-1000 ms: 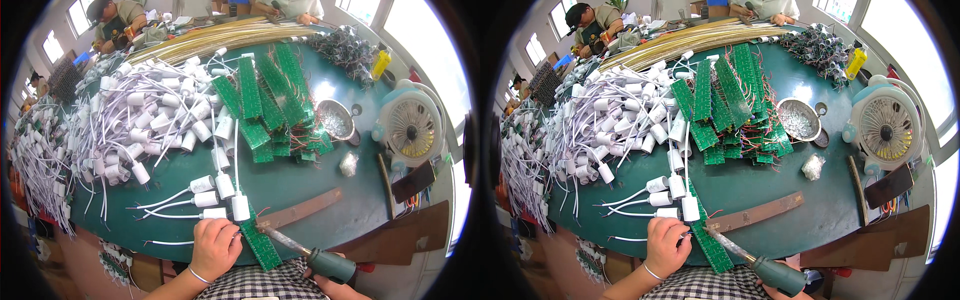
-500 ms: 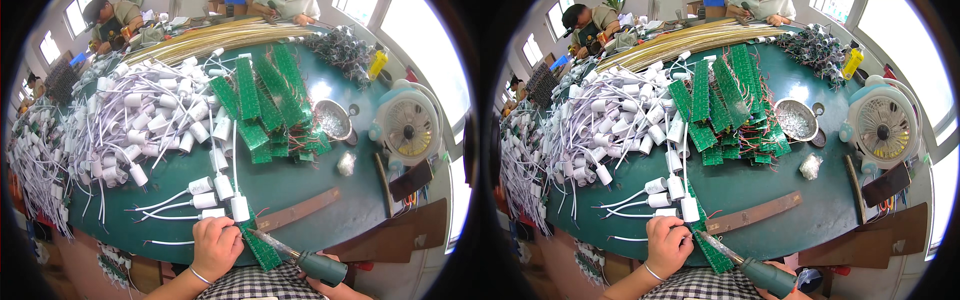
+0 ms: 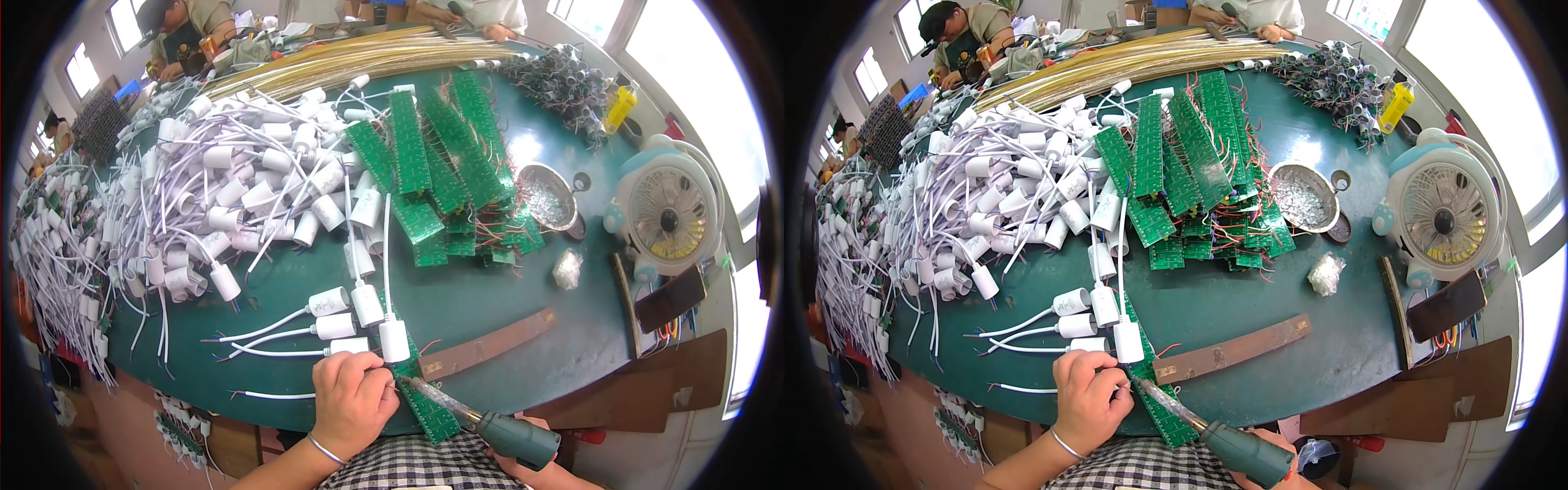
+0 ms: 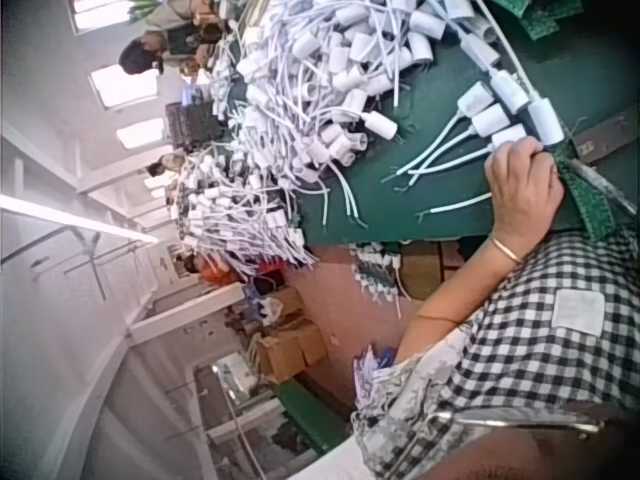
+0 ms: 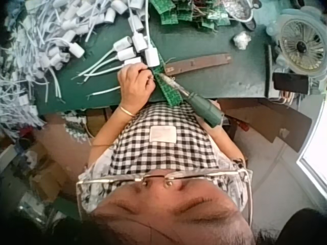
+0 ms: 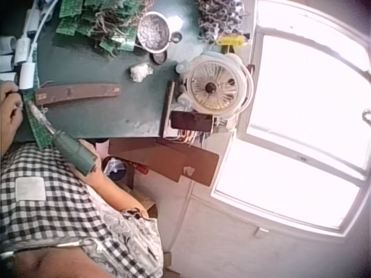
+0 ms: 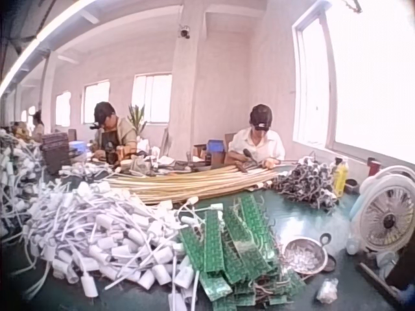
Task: The person positions wired components onto circuit boards and solders them in place using a soldering gun.
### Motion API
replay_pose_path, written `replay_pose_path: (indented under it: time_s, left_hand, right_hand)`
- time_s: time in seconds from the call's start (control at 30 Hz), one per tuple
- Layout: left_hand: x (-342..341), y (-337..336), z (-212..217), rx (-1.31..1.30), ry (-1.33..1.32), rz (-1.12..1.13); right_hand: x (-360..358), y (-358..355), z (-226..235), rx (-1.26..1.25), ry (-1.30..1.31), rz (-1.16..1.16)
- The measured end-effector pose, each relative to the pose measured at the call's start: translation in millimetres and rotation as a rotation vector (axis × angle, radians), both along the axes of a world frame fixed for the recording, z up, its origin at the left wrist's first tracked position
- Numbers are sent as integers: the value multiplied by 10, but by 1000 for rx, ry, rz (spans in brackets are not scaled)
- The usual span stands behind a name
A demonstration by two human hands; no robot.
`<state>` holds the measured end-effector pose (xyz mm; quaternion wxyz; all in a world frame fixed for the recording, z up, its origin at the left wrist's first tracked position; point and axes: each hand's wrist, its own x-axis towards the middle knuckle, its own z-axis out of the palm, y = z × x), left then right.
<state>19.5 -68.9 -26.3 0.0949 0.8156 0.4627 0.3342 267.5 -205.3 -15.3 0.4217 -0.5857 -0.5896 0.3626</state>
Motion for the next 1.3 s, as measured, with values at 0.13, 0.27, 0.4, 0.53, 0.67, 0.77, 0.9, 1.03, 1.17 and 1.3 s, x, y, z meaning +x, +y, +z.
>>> replay_pose_path:
  time_s: [0.13, 0.27, 0.4, 0.53, 0.67, 0.77, 0.9, 1.03, 1.17, 1.3]
  left_hand:
    - [3, 4, 0, 0, 0, 2]
    - [9, 7, -4, -1, 3, 2]
    - [10, 9, -7, 7, 7, 6]
    - [18, 6, -13, 13, 5, 10]
    - [12, 5, -21, 13, 15, 12]
    - [13, 4, -14, 5, 17, 10]
    - [10, -5, -14, -3, 14, 6]
    - [0, -18, 36, -52, -12, -14]
    - [-98, -17, 82, -118, -58, -66]
    - [-166, 14, -7, -106, -92, -139]
  right_hand:
    - [-4, -7, -8, 15, -76, 4]
    - [19, -34, -79, 60, -148, 24]
    - [27, -43, -87, 49, -160, -4]
    - [59, -55, -94, -76, -151, 18]
    - [34, 22, -11, 4, -143, 40]
    - [47, -19, -83, -20, -207, 26]
    - [46, -12, -105, 49, -134, 12]
    - [17, 40, -22, 76, -151, 32]
    - [34, 25, -20, 52, -183, 41]
    - [25, 24, -7, 58, -211, 32]
